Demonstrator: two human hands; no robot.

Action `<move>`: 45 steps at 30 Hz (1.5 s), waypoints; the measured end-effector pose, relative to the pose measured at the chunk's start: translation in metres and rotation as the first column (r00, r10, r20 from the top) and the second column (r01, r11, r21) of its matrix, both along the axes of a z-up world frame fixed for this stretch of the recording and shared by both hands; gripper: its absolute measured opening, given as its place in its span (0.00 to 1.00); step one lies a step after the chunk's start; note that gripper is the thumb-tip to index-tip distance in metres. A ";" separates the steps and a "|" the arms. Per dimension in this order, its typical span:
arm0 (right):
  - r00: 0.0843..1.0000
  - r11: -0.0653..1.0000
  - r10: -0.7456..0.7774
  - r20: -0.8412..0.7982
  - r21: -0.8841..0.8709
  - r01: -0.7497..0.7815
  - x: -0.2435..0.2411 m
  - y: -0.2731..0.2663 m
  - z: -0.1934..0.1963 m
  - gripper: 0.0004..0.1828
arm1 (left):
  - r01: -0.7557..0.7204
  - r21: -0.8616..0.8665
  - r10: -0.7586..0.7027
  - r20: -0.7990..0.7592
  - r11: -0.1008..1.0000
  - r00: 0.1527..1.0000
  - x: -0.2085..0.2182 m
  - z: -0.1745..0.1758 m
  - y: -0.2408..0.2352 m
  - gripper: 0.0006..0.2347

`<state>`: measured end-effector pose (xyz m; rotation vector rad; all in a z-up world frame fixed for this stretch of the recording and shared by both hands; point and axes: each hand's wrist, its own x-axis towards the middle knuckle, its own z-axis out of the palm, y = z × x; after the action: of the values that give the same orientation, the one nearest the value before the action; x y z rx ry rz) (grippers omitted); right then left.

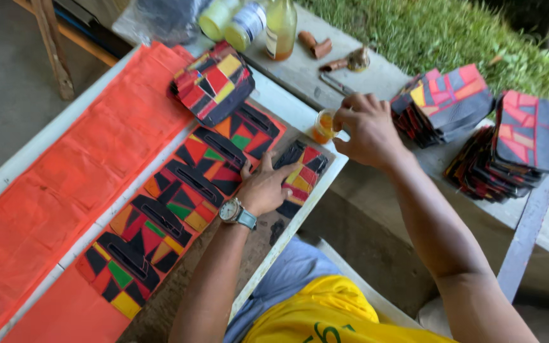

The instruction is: The person assembles small patterned fabric pouches by hand, applying adhesive from a small jar to the edges and pressing them onto a larger orange fabric sheet. They then use scissors to trim excess orange fabric around the pouches and stack the finished units.

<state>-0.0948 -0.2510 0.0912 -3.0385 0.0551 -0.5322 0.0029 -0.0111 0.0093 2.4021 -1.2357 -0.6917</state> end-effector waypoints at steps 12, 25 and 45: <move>0.654 0.440 0.455 -0.604 0.791 0.425 -0.067 0.037 -0.054 0.64 | -0.019 -0.048 0.020 0.030 0.999 0.999 -0.001 0.002 0.003 0.27; 0.758 0.765 0.268 -0.594 0.610 0.208 -0.089 0.103 -0.040 0.61 | -0.048 -0.090 0.060 0.136 0.995 0.989 -0.004 -0.017 -0.006 0.21; 0.976 0.988 -0.135 0.168 0.095 0.121 -0.040 0.021 -0.023 0.24 | -0.296 -0.359 0.345 0.078 0.885 0.936 -0.005 -0.009 -0.042 0.22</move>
<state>-0.1344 -0.2298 0.0683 -2.9067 0.2602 -0.7819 -0.0019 -0.0529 0.0001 2.3051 -0.8819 -0.1904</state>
